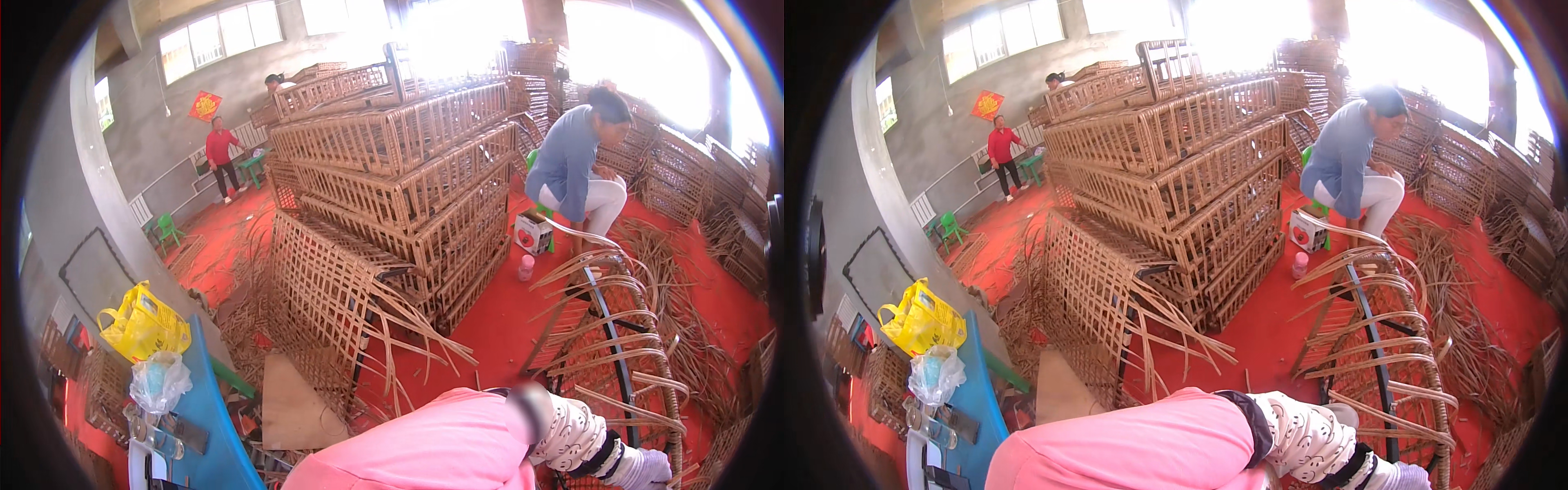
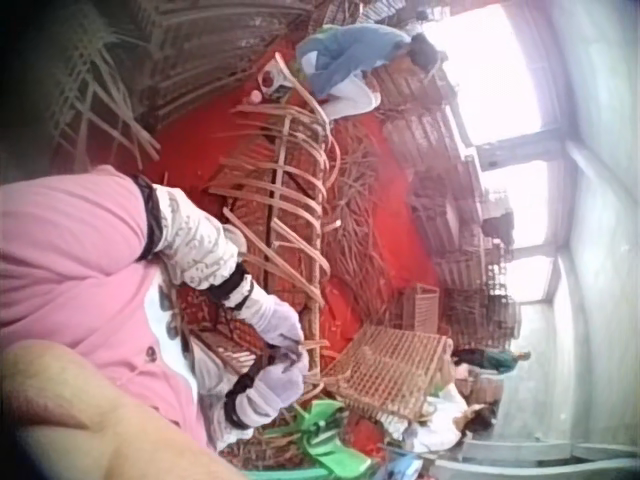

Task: The worker is weaving bamboo strips into a wooden furniture frame and securing them using a pneumatic staple gun and pliers.

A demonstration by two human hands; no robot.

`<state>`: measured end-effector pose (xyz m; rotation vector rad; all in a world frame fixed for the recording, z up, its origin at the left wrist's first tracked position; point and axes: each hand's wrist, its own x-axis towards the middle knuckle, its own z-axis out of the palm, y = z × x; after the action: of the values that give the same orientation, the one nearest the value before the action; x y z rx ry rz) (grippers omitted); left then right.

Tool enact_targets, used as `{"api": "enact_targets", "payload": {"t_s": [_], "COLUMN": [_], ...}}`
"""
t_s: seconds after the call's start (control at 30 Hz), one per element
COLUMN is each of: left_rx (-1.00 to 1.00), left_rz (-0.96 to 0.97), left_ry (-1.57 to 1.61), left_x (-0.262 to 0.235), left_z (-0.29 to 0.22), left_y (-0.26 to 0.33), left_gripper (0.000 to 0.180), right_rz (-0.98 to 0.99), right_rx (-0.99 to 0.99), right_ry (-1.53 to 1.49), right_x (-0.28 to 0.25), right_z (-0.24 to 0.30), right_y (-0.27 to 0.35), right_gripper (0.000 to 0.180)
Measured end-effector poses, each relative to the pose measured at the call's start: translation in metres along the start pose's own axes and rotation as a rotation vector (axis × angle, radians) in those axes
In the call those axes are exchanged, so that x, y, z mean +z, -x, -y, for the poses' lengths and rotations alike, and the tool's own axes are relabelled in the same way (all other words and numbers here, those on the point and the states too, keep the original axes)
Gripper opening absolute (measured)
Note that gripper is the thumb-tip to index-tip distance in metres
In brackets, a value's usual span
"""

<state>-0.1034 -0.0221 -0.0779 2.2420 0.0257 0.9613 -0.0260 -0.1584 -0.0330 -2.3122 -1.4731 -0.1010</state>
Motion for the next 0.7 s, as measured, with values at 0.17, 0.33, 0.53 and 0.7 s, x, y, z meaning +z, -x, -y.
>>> {"api": "enact_targets", "payload": {"t_s": [0.17, 0.33, 0.53, 0.7], "left_rx": [0.038, 0.094, 0.142, -0.044], "left_rz": [-0.059, -0.004, 0.085, 0.497], "left_ry": [0.071, 0.052, -0.080, 0.030], "left_x": [0.000, -0.007, -0.033, -0.032], "left_z": [0.003, 0.000, -0.014, 0.004], "left_y": [0.002, -0.001, 0.001, -0.012], "left_gripper": [0.032, 0.032, 0.018, 0.019], "right_rz": [0.149, 0.184, 0.348, 0.433], "right_rx": [0.004, 0.174, 0.282, 0.374], "right_ry": [-0.091, -0.598, -0.823, -0.824], "right_x": [-0.003, -0.010, -0.048, -0.030], "right_z": [-0.013, -0.003, 0.038, 0.011], "right_y": [-0.017, -0.019, -0.007, -0.024], "right_gripper": [0.032, 0.025, 0.022, 0.018]}}
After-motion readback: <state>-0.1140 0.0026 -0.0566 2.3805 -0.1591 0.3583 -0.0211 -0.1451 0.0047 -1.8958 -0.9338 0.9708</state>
